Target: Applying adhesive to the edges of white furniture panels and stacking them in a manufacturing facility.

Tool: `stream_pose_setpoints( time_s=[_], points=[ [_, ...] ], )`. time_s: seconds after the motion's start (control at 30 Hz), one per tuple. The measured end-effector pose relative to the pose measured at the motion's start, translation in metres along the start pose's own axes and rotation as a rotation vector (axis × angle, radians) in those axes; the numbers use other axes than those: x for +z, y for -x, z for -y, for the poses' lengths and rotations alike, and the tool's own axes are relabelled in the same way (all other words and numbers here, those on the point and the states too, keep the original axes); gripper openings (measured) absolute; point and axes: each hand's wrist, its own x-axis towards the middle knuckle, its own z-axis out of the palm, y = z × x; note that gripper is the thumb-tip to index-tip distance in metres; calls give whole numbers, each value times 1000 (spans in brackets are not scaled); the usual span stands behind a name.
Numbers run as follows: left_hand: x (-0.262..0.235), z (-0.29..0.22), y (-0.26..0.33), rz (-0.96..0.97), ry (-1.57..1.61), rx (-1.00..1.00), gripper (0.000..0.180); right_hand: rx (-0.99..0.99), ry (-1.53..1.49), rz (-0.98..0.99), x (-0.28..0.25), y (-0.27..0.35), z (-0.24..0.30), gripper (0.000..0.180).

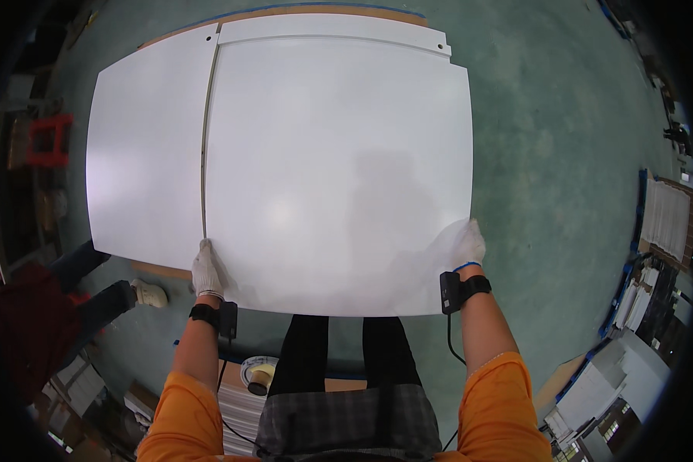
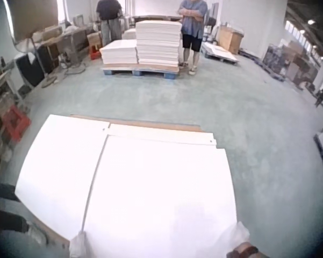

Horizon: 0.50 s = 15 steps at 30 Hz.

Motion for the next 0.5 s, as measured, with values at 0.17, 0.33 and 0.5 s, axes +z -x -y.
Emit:
stream_pose_setpoints(
  time_s=[0.17, 0.33, 0.5],
  points=[
    [1, 0, -4, 22, 3, -10, 63, 57, -59, 81, 1, -1, 4, 46],
    [1, -11, 5, -37, -86, -28, 62, 91, -66, 100, 9, 4, 2, 46],
    [0, 2, -4, 45, -114, -24, 63, 26, -108, 168, -7, -16, -6, 43]
  ],
)
